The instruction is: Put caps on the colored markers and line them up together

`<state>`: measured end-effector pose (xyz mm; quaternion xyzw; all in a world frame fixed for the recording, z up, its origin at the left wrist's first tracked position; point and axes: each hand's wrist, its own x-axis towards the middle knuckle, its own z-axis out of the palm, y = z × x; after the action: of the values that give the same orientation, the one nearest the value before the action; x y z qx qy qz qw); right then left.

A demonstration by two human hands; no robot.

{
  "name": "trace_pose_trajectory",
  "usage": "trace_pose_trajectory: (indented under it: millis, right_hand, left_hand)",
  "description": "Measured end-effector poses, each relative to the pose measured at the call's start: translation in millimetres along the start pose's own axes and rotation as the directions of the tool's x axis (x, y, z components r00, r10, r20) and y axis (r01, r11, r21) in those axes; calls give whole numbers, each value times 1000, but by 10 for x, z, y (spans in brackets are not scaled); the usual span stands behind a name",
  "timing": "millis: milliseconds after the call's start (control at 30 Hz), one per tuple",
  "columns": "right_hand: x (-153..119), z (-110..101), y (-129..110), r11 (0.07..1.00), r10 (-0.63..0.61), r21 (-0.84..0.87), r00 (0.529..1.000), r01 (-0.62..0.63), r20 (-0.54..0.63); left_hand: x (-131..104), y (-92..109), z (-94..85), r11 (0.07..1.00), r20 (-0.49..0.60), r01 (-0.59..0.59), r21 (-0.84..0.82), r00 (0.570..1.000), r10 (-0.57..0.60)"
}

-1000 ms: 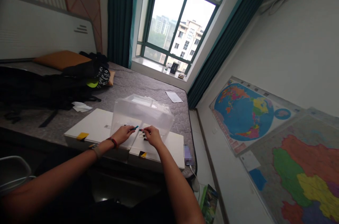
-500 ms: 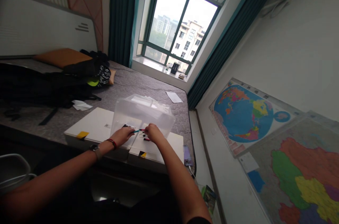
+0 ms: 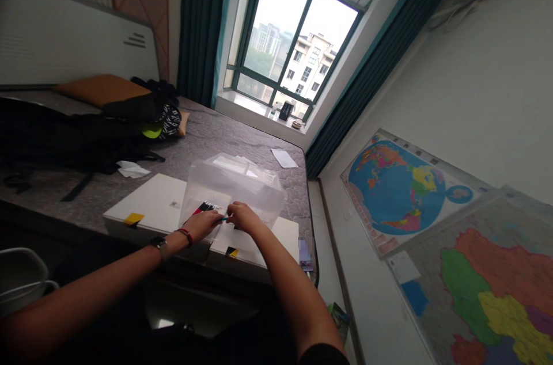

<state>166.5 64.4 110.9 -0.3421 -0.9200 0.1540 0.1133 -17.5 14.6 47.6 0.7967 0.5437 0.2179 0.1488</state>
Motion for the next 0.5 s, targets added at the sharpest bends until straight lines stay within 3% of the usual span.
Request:
trace_pose_trajectory:
  millis: [133,267,500]
  right_hand:
    - [4,91,86,984,56,169,998,-50,-34]
    - [39,140,153,882,221,426,975,-202,6]
    - [88,-33,230,835,400,460,907,-301,-134]
  left_hand:
    - [0,-20,-4,1000,-17,-14,8,1000,14]
    - [29,-25,-18,1000,-22,-10,-11,1000,9]
    - [31,-32,-90,997,-69,-4,-79,998,-2]
